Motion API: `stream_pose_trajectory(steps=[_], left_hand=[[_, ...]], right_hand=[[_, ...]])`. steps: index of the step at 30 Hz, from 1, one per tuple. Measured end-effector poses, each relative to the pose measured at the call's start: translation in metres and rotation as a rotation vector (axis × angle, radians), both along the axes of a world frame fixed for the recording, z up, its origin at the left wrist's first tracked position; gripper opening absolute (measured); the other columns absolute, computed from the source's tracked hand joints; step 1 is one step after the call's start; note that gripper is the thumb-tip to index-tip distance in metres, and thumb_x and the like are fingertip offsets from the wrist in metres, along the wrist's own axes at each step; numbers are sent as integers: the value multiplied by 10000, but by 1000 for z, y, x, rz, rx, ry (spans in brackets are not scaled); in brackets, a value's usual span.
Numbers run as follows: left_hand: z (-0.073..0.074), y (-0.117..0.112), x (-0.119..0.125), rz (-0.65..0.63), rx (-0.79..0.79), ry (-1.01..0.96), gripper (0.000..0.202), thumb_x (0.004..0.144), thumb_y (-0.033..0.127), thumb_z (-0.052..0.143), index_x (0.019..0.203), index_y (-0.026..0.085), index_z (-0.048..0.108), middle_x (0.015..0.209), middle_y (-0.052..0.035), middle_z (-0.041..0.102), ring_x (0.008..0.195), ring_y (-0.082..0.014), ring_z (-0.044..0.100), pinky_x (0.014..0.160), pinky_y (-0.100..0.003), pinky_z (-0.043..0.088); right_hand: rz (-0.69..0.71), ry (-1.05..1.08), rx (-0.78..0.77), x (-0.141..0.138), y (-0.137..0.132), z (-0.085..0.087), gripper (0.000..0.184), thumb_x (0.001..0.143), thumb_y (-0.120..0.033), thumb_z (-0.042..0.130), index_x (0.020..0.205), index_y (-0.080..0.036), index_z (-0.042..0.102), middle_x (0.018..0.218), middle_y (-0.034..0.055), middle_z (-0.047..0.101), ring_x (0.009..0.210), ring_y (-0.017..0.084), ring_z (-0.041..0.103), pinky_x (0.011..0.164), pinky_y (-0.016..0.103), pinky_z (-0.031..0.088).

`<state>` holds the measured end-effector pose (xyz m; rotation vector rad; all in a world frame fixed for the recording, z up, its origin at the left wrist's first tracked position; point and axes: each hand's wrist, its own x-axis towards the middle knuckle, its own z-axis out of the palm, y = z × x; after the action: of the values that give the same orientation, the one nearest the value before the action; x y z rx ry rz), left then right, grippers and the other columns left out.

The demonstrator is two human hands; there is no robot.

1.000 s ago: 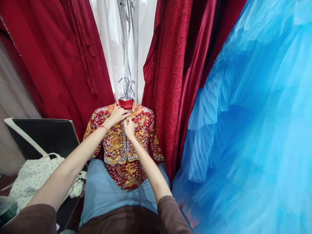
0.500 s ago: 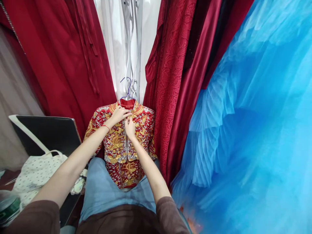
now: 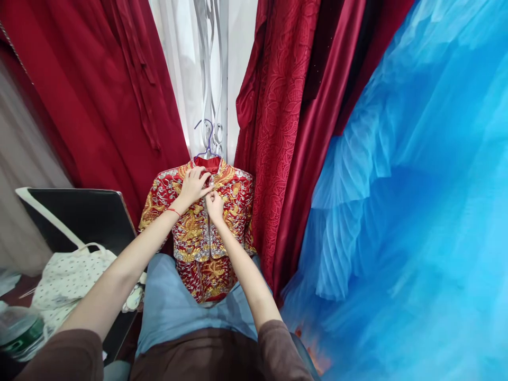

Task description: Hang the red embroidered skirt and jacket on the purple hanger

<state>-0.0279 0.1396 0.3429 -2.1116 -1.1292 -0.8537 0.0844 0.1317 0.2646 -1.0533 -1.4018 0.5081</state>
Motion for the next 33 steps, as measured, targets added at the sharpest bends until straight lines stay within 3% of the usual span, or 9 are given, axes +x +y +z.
stream_pose_trajectory(steps=[4, 10, 13, 17, 19, 22, 25, 29, 33], left_hand=[[-7, -10, -4, 99, -39, -60, 478, 951, 476, 511, 1271, 130, 595, 1258, -213, 621, 1146, -354, 559, 963, -443, 364], [-2, -12, 0, 145, -225, -31, 367, 988, 458, 438, 901, 190, 673, 906, -120, 726, 866, -274, 655, 762, -364, 401], [-4, -12, -1, 118, -230, -38, 330, 971, 456, 478, 944, 188, 671, 973, -128, 731, 919, -287, 664, 786, -369, 413], [-25, -14, 1, 69, -189, -222, 460, 955, 438, 528, 1300, 134, 510, 1092, -164, 705, 991, -294, 664, 850, -368, 428], [-40, -15, 4, 111, -210, -395, 517, 961, 476, 510, 1324, 112, 449, 1053, -159, 706, 916, -278, 681, 799, -353, 442], [-57, -16, 10, 216, -286, -557, 424, 965, 534, 471, 1155, 162, 541, 911, -102, 721, 800, -244, 691, 695, -313, 426], [-64, -15, 11, 255, -355, -489, 391, 1001, 493, 387, 888, 202, 621, 809, -89, 732, 771, -225, 694, 674, -295, 395], [-64, -11, 6, 274, -308, -454, 483, 1034, 421, 279, 881, 182, 670, 895, -138, 755, 790, -233, 702, 652, -302, 363], [-67, -8, 0, 323, -294, -525, 507, 1036, 425, 258, 911, 183, 686, 895, -129, 761, 782, -235, 702, 633, -301, 342]], right_hand=[[-5, 19, -18, -5, 4, -3, 176, 890, -315, 439, 735, -233, 458, 595, -55, 470, 577, 137, 438, 627, 241, 371], [-41, -4, -49, -9, 5, -17, 160, 884, -285, 448, 734, -233, 468, 611, -53, 484, 594, 142, 459, 641, 241, 361], [-56, -27, -66, -9, 3, -25, 161, 888, -285, 447, 740, -233, 487, 619, -51, 495, 601, 144, 465, 645, 240, 360], [-72, -44, -71, -9, 0, -29, 175, 900, -299, 432, 761, -230, 511, 642, -44, 518, 614, 144, 467, 655, 238, 364], [-77, -50, -74, -9, -2, -30, 191, 906, -319, 430, 758, -229, 511, 635, -43, 515, 609, 144, 465, 641, 237, 355], [-82, -61, -88, -7, -4, -31, 196, 904, -330, 437, 752, -229, 507, 632, -45, 515, 607, 142, 469, 626, 233, 344], [-88, -84, -111, -6, -5, -35, 187, 903, -320, 437, 760, -226, 512, 647, -46, 525, 623, 139, 478, 639, 227, 353], [-100, -147, -173, -7, -9, -55, 176, 903, -291, 444, 778, -221, 546, 649, -44, 537, 616, 137, 481, 643, 223, 357], [-123, -227, -289, -9, -21, -97, 173, 890, -247, 478, 774, -207, 599, 660, -23, 582, 607, 141, 495, 624, 224, 356]])
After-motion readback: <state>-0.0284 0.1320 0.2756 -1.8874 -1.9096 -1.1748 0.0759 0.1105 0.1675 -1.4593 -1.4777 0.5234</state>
